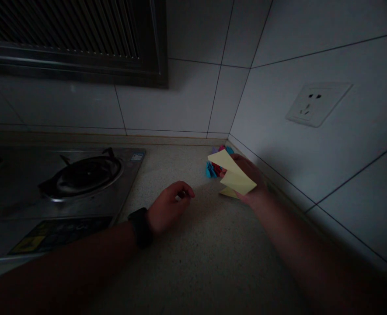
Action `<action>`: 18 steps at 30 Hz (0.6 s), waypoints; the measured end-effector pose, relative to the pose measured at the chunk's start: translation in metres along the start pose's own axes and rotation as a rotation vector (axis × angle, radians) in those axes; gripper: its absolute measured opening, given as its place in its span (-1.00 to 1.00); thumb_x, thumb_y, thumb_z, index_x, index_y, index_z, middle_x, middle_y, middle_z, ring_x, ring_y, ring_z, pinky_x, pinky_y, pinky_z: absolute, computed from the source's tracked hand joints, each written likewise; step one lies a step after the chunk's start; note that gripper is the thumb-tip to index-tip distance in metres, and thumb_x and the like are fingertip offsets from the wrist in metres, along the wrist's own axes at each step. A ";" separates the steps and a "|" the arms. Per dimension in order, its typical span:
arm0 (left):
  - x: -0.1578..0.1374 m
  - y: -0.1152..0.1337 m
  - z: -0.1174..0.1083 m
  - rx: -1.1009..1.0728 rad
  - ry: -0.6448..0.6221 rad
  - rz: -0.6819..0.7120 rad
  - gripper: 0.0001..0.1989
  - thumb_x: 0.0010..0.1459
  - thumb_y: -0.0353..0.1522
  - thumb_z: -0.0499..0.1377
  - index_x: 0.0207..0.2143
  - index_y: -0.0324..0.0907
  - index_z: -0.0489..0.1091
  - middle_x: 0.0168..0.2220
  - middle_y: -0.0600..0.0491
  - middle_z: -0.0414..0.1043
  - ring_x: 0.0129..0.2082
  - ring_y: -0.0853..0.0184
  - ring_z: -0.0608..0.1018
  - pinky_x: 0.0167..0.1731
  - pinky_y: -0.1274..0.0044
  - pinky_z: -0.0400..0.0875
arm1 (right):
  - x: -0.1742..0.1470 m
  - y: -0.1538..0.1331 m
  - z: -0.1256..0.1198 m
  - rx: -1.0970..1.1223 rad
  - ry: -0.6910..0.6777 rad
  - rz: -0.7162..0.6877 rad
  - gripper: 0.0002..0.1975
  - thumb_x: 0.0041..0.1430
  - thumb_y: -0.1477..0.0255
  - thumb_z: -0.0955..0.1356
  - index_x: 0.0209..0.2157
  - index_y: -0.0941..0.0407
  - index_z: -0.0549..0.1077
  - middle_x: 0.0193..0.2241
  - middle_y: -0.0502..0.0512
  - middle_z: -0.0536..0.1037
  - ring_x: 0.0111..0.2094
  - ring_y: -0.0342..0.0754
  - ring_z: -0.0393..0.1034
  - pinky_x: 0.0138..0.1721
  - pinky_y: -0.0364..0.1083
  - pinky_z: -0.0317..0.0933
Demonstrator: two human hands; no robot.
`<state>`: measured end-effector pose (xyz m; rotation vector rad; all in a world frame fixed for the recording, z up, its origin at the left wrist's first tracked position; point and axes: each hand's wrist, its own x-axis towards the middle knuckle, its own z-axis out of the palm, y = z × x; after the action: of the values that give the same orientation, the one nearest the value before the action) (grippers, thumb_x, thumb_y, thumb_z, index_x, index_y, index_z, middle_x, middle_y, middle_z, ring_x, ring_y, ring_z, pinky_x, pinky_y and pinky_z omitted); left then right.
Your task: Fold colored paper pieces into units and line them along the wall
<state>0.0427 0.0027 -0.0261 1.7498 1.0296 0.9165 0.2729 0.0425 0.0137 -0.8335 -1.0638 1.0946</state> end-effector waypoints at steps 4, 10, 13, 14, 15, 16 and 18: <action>0.001 -0.001 0.000 0.006 0.006 0.028 -0.90 0.14 -0.40 0.08 -0.28 -0.17 0.35 -0.33 0.09 0.30 -0.50 0.48 0.33 -0.52 0.62 0.27 | -0.001 -0.001 0.003 0.026 0.018 0.011 -0.95 -0.04 0.41 0.40 -0.51 0.02 0.42 -0.56 -0.02 0.46 -0.55 -0.10 0.35 -0.55 -0.10 0.28; 0.001 0.001 0.000 0.004 0.003 0.016 -0.89 0.13 -0.39 0.08 -0.27 -0.18 0.35 -0.33 0.09 0.30 -0.53 0.49 0.32 -0.55 0.63 0.24 | -0.003 -0.003 0.007 0.018 0.031 0.034 -0.93 -0.10 0.41 0.39 -0.49 0.04 0.41 -0.59 -0.06 0.43 -0.57 -0.14 0.31 -0.57 -0.15 0.24; 0.000 0.001 0.000 -0.018 0.008 0.007 -0.89 0.12 -0.38 0.09 -0.28 -0.19 0.35 -0.34 0.10 0.30 -0.54 0.50 0.31 -0.56 0.64 0.22 | -0.003 -0.004 0.008 0.022 0.017 0.032 -0.93 -0.11 0.43 0.38 -0.51 0.05 0.39 -0.57 -0.04 0.44 -0.55 -0.12 0.31 -0.56 -0.15 0.23; 0.000 0.001 0.000 -0.025 0.011 0.006 -0.89 0.12 -0.38 0.09 -0.28 -0.18 0.35 -0.35 0.10 0.29 -0.55 0.50 0.31 -0.56 0.64 0.22 | -0.003 -0.004 0.007 0.017 0.018 0.039 -0.93 -0.11 0.44 0.38 -0.51 0.05 0.39 -0.55 -0.02 0.44 -0.54 -0.12 0.31 -0.55 -0.14 0.24; 0.000 0.001 0.000 -0.031 0.014 0.008 -0.89 0.12 -0.38 0.09 -0.28 -0.18 0.35 -0.34 0.10 0.29 -0.55 0.51 0.30 -0.57 0.64 0.22 | -0.002 -0.003 0.006 0.004 0.020 0.043 -0.93 -0.11 0.43 0.38 -0.50 0.05 0.39 -0.52 -0.01 0.46 -0.52 -0.11 0.32 -0.54 -0.14 0.24; -0.001 0.000 0.000 -0.039 0.020 0.011 -0.89 0.11 -0.39 0.09 -0.27 -0.18 0.35 -0.34 0.10 0.29 -0.55 0.50 0.30 -0.57 0.64 0.22 | -0.001 -0.001 0.005 -0.016 0.027 0.038 -0.93 -0.10 0.43 0.38 -0.49 0.05 0.38 -0.50 -0.01 0.47 -0.50 -0.11 0.33 -0.53 -0.14 0.24; -0.001 0.000 0.000 -0.082 0.025 0.007 -0.88 0.11 -0.38 0.10 -0.27 -0.17 0.34 -0.35 0.10 0.29 -0.54 0.49 0.31 -0.57 0.64 0.23 | 0.001 0.004 0.002 -0.098 0.050 -0.022 -0.95 -0.07 0.42 0.36 -0.47 0.05 0.39 -0.47 -0.01 0.46 -0.46 -0.10 0.34 -0.51 -0.14 0.23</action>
<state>0.0427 0.0017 -0.0260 1.6787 0.9884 0.9738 0.2705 0.0447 0.0112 -0.9207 -1.0892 1.0050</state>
